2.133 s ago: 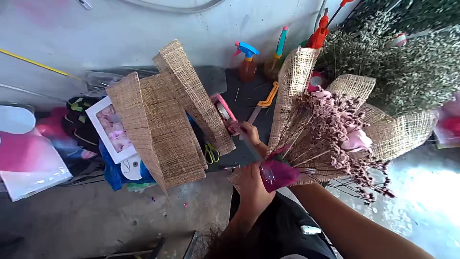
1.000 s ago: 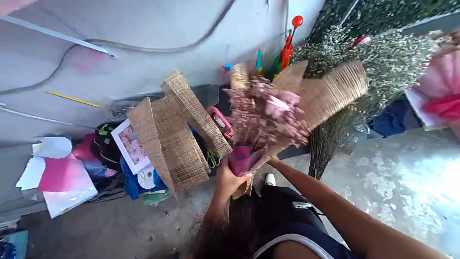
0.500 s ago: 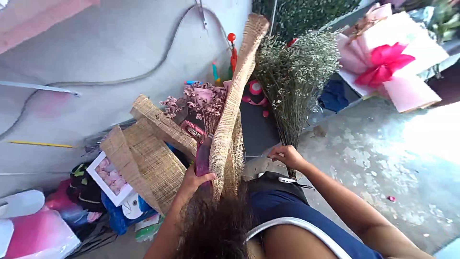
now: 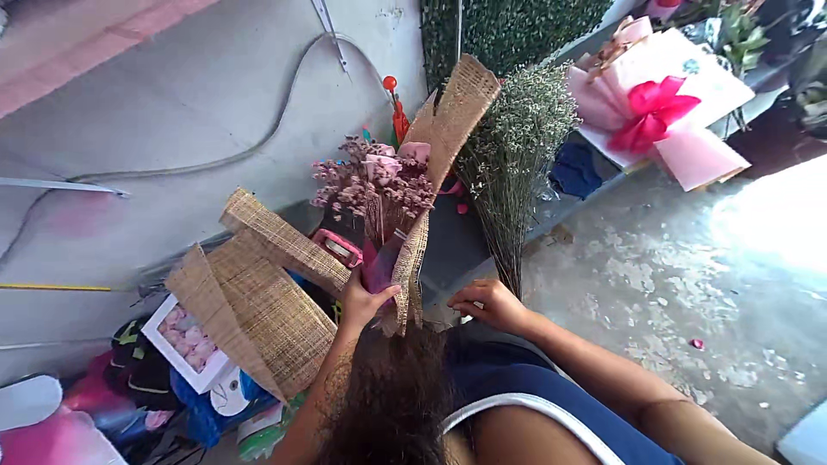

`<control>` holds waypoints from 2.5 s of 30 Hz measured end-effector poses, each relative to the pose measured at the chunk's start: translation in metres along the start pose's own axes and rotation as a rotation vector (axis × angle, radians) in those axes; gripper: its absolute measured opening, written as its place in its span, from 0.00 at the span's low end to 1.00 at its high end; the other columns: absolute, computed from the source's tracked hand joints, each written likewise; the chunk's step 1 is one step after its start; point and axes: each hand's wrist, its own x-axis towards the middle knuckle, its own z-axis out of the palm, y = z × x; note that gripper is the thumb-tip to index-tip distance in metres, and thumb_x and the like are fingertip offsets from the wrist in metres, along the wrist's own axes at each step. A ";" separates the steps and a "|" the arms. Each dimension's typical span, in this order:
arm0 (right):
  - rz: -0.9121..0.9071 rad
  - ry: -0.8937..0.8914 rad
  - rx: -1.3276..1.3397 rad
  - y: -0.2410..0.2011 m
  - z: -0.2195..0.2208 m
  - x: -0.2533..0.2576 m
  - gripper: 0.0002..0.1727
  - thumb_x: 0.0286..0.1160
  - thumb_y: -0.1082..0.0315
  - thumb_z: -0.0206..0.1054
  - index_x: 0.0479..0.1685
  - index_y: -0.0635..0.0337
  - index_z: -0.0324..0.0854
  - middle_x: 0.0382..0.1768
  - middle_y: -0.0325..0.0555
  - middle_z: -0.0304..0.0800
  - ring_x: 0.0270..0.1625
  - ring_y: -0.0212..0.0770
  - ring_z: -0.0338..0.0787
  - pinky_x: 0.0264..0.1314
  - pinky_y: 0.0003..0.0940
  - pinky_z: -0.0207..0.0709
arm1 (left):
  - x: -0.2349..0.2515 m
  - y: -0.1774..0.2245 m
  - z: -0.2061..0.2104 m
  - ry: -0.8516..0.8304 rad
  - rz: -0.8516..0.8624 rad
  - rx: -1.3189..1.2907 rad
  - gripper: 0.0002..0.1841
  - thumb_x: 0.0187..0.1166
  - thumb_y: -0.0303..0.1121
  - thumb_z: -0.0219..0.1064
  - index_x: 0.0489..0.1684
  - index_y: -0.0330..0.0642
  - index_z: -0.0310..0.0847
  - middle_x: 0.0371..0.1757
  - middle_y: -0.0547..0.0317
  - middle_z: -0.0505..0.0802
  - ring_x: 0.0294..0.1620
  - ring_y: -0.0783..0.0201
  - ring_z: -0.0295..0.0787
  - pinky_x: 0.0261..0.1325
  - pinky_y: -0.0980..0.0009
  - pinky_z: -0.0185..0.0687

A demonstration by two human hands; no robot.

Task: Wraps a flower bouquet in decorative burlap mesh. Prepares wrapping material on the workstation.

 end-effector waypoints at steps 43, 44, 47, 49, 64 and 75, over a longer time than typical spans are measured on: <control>0.276 0.260 -0.055 0.019 0.043 0.065 0.11 0.80 0.72 0.64 0.42 0.77 0.84 0.42 0.64 0.89 0.50 0.55 0.91 0.60 0.45 0.83 | -0.001 0.033 0.071 0.514 0.548 0.104 0.19 0.54 0.29 0.84 0.42 0.29 0.88 0.55 0.35 0.92 0.65 0.35 0.86 0.69 0.40 0.76; 0.265 0.270 -0.053 0.018 0.043 0.067 0.11 0.80 0.73 0.64 0.41 0.77 0.84 0.42 0.64 0.89 0.50 0.55 0.91 0.60 0.46 0.83 | -0.001 0.035 0.068 0.513 0.521 0.094 0.21 0.51 0.29 0.87 0.36 0.27 0.82 0.52 0.30 0.91 0.62 0.34 0.87 0.64 0.42 0.80; 0.253 0.287 -0.053 0.018 0.043 0.073 0.10 0.79 0.73 0.65 0.41 0.77 0.83 0.42 0.63 0.89 0.48 0.54 0.91 0.58 0.46 0.84 | -0.005 0.049 0.064 0.522 0.376 0.094 0.39 0.43 0.29 0.91 0.55 0.21 0.74 0.62 0.19 0.80 0.65 0.27 0.79 0.66 0.41 0.77; 0.269 0.274 -0.039 0.019 0.044 0.074 0.10 0.80 0.74 0.65 0.43 0.77 0.83 0.43 0.64 0.89 0.49 0.54 0.92 0.59 0.45 0.85 | -0.007 0.062 0.060 0.452 0.233 0.125 0.57 0.42 0.29 0.92 0.83 0.28 0.64 0.75 0.19 0.71 0.73 0.24 0.71 0.71 0.38 0.74; 0.317 -0.642 -0.103 -0.024 0.044 0.059 0.26 0.90 0.61 0.59 0.79 0.72 0.73 0.71 0.70 0.82 0.72 0.63 0.84 0.78 0.57 0.72 | 0.002 -0.003 0.061 0.329 0.000 0.587 0.50 0.49 0.35 0.88 0.82 0.40 0.71 0.75 0.38 0.83 0.78 0.35 0.76 0.75 0.27 0.58; 0.473 0.211 -0.448 -0.045 -0.110 0.121 0.29 0.83 0.43 0.62 0.46 0.66 0.87 0.39 0.59 0.89 0.45 0.59 0.89 0.51 0.68 0.75 | -0.008 -0.032 0.045 0.660 0.171 0.769 0.48 0.41 0.23 0.87 0.77 0.50 0.79 0.72 0.51 0.88 0.69 0.40 0.84 0.65 0.25 0.61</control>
